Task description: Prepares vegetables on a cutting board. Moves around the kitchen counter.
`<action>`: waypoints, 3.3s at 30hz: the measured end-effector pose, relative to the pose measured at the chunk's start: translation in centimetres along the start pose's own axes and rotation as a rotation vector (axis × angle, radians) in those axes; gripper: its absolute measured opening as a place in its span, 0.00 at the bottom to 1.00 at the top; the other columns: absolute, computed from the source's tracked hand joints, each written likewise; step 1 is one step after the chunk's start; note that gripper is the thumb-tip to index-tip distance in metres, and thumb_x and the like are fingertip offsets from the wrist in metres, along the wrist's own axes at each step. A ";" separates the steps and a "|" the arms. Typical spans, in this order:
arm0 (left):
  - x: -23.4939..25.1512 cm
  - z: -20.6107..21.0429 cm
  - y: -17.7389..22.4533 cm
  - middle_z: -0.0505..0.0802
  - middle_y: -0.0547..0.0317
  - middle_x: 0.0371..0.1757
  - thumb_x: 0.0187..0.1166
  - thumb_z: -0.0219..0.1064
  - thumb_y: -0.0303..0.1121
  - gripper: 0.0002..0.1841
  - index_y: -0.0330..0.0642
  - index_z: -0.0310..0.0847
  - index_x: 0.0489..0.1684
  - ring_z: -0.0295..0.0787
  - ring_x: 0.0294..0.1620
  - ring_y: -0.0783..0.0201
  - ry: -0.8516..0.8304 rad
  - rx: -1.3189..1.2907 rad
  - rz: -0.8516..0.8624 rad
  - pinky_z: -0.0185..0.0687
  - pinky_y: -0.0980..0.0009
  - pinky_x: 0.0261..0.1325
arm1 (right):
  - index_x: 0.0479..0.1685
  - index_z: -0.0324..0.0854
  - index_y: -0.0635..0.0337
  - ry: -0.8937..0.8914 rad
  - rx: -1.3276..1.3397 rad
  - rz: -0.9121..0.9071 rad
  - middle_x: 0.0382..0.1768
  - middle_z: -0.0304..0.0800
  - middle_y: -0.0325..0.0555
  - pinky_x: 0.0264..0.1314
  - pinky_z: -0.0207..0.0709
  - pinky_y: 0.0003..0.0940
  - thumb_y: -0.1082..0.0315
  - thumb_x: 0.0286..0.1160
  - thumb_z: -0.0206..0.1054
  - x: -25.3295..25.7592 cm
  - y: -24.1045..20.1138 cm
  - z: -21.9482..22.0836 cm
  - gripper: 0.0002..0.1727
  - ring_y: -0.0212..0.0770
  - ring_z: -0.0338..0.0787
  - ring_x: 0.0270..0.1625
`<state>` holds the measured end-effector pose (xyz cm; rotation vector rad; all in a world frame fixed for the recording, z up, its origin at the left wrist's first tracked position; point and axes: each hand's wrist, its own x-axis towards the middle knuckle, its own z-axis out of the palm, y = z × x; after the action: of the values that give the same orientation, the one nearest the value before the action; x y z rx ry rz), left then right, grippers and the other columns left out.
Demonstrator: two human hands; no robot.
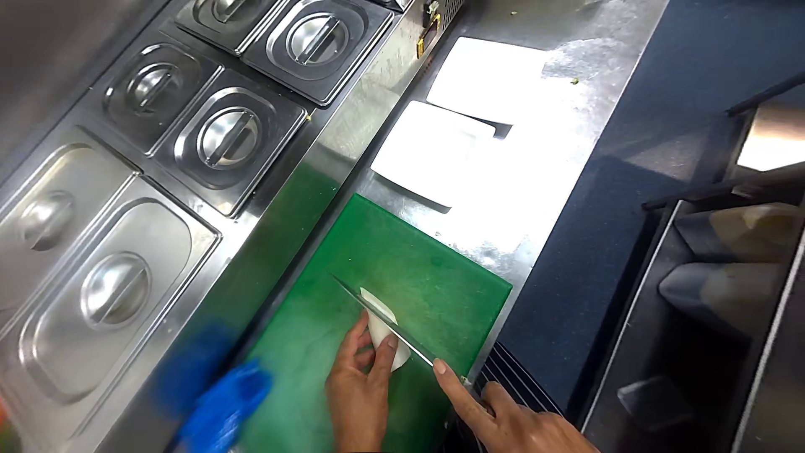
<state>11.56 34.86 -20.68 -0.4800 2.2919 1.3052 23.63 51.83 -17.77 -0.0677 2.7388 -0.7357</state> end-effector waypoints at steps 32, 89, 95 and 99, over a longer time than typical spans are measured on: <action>0.0 -0.2 -0.5 0.92 0.47 0.60 0.70 0.79 0.31 0.33 0.37 0.76 0.79 0.95 0.46 0.61 -0.015 -0.024 0.060 0.95 0.64 0.47 | 0.96 0.53 0.46 -0.155 -0.007 -0.020 0.33 0.83 0.61 0.19 0.80 0.46 0.76 0.81 0.56 2.8 1.5 0.0 0.40 0.54 0.85 0.17; -0.9 0.3 -0.9 0.94 0.45 0.54 0.69 0.79 0.25 0.26 0.32 0.81 0.68 0.97 0.50 0.54 -0.002 -0.207 -0.020 0.97 0.57 0.50 | 0.94 0.58 0.46 -0.072 0.050 0.039 0.36 0.83 0.60 0.16 0.78 0.44 0.73 0.85 0.55 -0.9 -0.2 -0.3 0.35 0.52 0.84 0.17; -1.0 0.3 -0.9 0.94 0.45 0.55 0.68 0.78 0.25 0.27 0.31 0.81 0.69 0.96 0.50 0.55 -0.004 -0.193 -0.019 0.97 0.58 0.49 | 0.93 0.59 0.48 -0.102 0.059 0.033 0.34 0.83 0.59 0.16 0.78 0.45 0.73 0.86 0.55 -0.6 0.0 -0.6 0.34 0.53 0.85 0.17; -1.0 0.4 -0.7 0.94 0.46 0.55 0.66 0.78 0.24 0.27 0.31 0.81 0.69 0.96 0.50 0.59 -0.013 -0.157 0.006 0.95 0.64 0.51 | 0.94 0.57 0.46 -0.129 0.037 0.041 0.33 0.84 0.59 0.17 0.79 0.45 0.74 0.83 0.56 0.9 0.8 0.4 0.37 0.52 0.84 0.17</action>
<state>12.88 34.88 -20.80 -0.5155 2.1919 1.4947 22.97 52.25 -18.77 -0.0496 2.5957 -0.7432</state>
